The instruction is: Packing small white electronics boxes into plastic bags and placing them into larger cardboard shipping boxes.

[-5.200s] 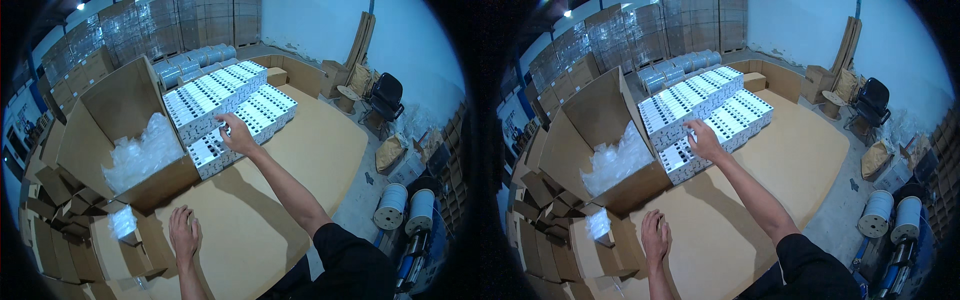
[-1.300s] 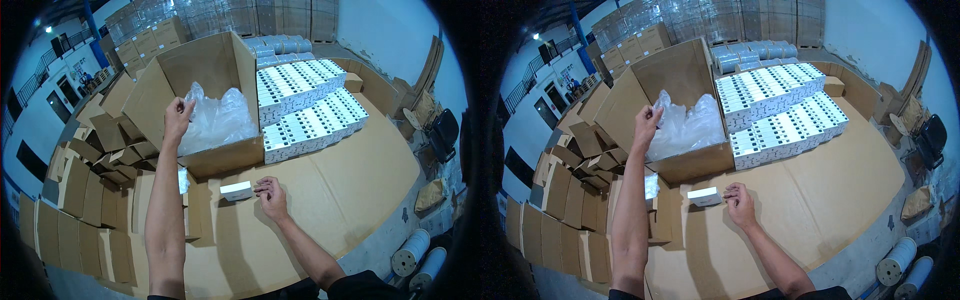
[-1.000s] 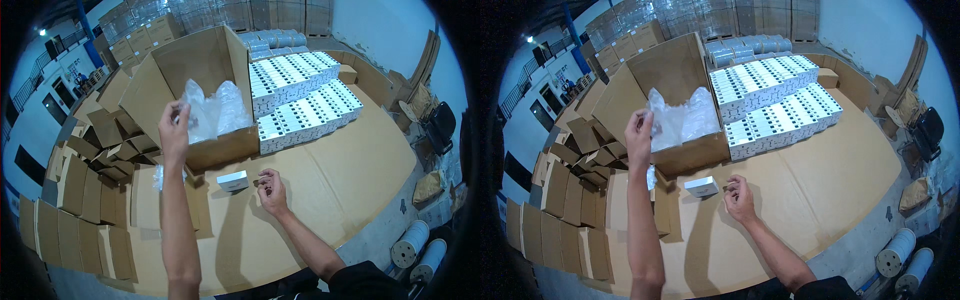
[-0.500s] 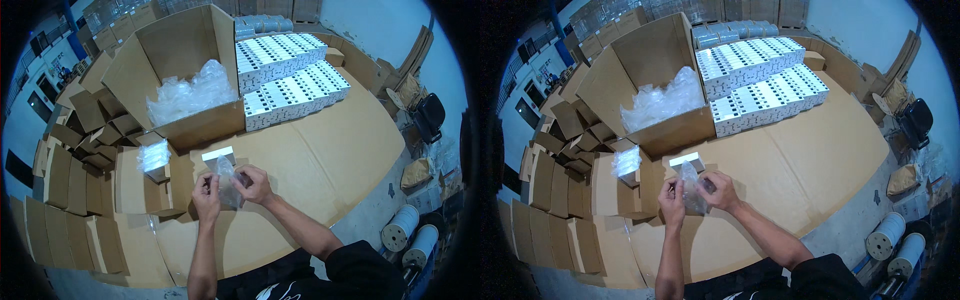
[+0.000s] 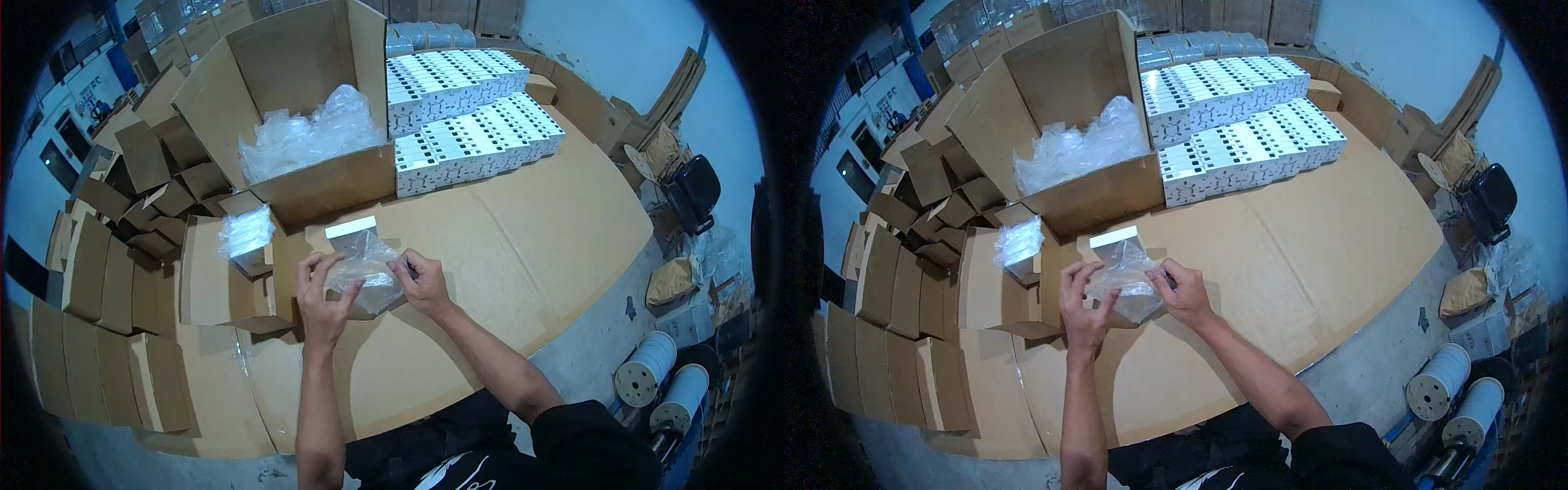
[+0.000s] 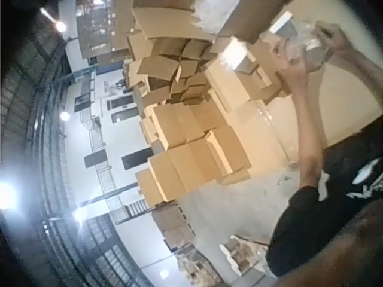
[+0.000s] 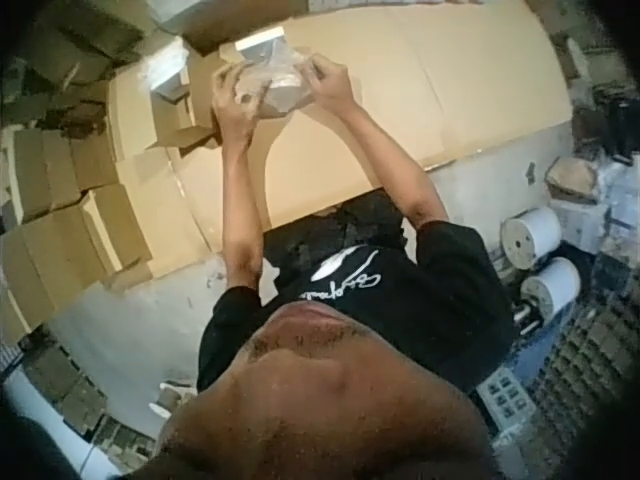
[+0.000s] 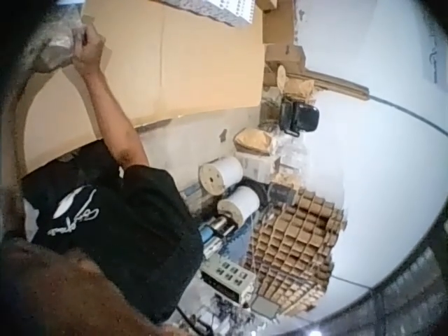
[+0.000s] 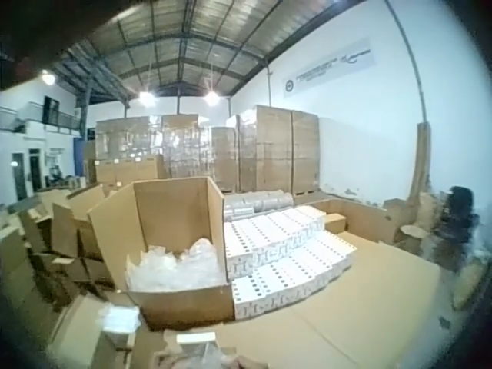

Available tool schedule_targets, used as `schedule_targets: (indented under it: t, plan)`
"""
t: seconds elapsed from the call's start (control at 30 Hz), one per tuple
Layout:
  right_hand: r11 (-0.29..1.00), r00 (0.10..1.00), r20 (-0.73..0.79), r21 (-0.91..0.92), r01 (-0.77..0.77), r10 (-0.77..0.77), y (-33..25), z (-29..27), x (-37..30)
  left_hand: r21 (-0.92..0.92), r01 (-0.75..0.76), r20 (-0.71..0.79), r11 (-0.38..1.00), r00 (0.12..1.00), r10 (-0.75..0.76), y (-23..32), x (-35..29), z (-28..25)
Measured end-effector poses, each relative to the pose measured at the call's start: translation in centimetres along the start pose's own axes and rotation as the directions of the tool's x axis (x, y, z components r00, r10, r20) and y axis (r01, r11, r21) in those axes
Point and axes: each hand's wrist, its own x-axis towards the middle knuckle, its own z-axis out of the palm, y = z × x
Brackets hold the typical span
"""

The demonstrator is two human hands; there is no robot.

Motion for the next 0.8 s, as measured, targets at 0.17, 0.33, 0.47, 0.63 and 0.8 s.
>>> schedule_targets:
  t: [0.17,0.33,0.47,0.63,0.8]
  plan:
    - [1.000,0.999,0.035,-0.008,0.022,-0.021,-0.5,0.4,-0.1,-0.096,0.089,0.008,0.991,0.996,-0.088,-3.1,-0.3,0.0]
    - [0.999,0.995,0.091,-0.032,0.032,-0.029,-0.7,0.3,-0.3,-0.357,0.316,0.012,0.879,0.943,-0.334,-4.8,-0.4,0.3]
    - [0.999,0.999,0.006,-0.028,-0.047,0.047,-1.2,0.7,-0.5,-0.638,0.221,-0.181,0.738,0.888,-0.423,-3.7,-1.2,2.1]
    - [0.999,0.999,0.005,-0.011,-0.048,0.048,-1.4,1.2,-0.7,-0.642,0.455,0.093,0.617,0.845,-0.526,-4.1,-3.7,3.3]
    - [0.975,0.986,0.085,0.159,-0.154,0.142,-2.6,0.5,0.1,-0.510,0.487,0.125,0.709,0.858,-0.499,-3.9,-4.3,3.5]
